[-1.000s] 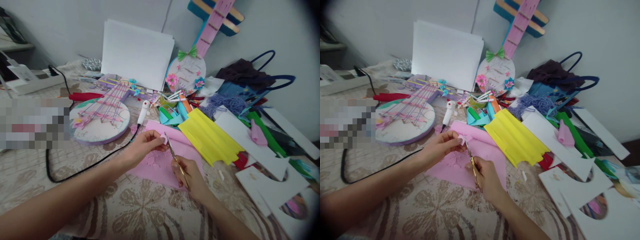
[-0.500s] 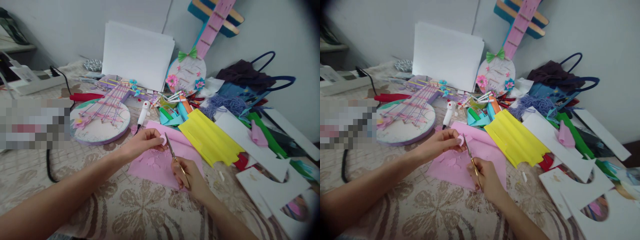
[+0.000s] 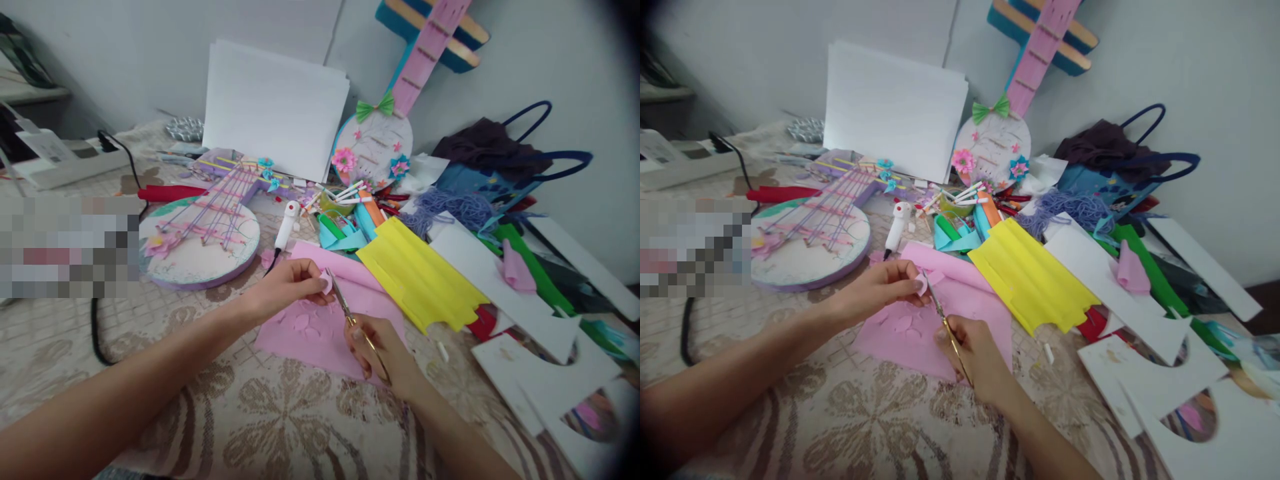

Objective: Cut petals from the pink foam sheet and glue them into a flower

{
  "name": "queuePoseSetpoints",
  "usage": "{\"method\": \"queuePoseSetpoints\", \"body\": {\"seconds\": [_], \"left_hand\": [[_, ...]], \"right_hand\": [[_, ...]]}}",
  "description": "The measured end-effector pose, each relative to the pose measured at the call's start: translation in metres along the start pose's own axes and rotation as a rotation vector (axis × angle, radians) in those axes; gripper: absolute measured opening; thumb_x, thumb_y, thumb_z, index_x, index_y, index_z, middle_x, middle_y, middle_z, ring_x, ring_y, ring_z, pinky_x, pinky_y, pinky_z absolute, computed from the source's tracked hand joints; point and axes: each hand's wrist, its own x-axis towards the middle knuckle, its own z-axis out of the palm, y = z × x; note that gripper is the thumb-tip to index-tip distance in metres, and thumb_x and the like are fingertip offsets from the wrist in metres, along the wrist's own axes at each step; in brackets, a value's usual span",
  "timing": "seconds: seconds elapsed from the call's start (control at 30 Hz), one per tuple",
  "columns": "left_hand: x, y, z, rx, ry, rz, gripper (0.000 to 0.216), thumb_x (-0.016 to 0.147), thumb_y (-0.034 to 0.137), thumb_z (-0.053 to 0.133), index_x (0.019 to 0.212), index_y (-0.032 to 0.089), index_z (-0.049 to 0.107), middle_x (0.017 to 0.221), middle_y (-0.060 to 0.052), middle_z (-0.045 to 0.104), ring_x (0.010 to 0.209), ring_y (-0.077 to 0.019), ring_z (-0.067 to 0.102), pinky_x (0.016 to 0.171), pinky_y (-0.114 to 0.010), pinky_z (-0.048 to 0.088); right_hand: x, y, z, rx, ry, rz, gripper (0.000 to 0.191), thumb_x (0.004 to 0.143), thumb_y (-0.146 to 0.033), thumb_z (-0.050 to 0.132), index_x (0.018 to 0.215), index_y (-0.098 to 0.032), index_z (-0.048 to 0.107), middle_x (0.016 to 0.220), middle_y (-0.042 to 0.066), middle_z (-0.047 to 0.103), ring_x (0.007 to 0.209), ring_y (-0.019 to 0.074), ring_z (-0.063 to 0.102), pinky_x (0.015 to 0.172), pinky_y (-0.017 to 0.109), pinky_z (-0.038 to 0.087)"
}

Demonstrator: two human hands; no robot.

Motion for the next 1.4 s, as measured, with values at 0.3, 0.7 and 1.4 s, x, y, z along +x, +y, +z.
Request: {"method": "queuePoseSetpoints", "body": {"seconds": [0.3,0.7,1.4], "left_hand": [[0.0002,-0.0001,0.0003,0.01,0.002,0.006,0.017,0.077,0.021,0.061,0.068,0.012,0.049,0.072,-0.005,0.067,0.069,-0.0108,0.063,0.065,-0.023,0.047],[-0.0005,0.0011,-0.0003,0.027,-0.008,0.016,0.015,0.077,0.021,0.06,0.069,0.013,0.05,0.073,-0.006,0.068,0.071,-0.0114,0.063,0.067,-0.024,0.047],[-0.0003,-0.0003,-0.0012,0.026,-0.007,0.011,0.015,0.077,0.022,0.061,0.07,0.013,0.051,0.073,-0.005,0.068,0.07,-0.0109,0.063,0.068,-0.025,0.047]], "right_hand": [[-0.0011,-0.0004,-0.0007,-0.003,0.013,0.018,0.045,0.08,-0.059,0.044,0.061,-0.019,0.041,0.041,-0.009,0.032,0.033,0.0064,0.031,0.033,0.019,0.027],[0.0011,-0.0029,-0.0018,-0.025,0.014,0.018,0.044,0.08,-0.058,0.045,0.06,-0.019,0.042,0.04,-0.008,0.033,0.033,0.0066,0.031,0.034,0.019,0.025],[-0.0003,-0.0019,-0.0017,-0.013,0.012,0.033,0.045,0.079,-0.059,0.045,0.06,-0.019,0.043,0.039,-0.008,0.033,0.032,0.0065,0.03,0.033,0.019,0.024]]}}
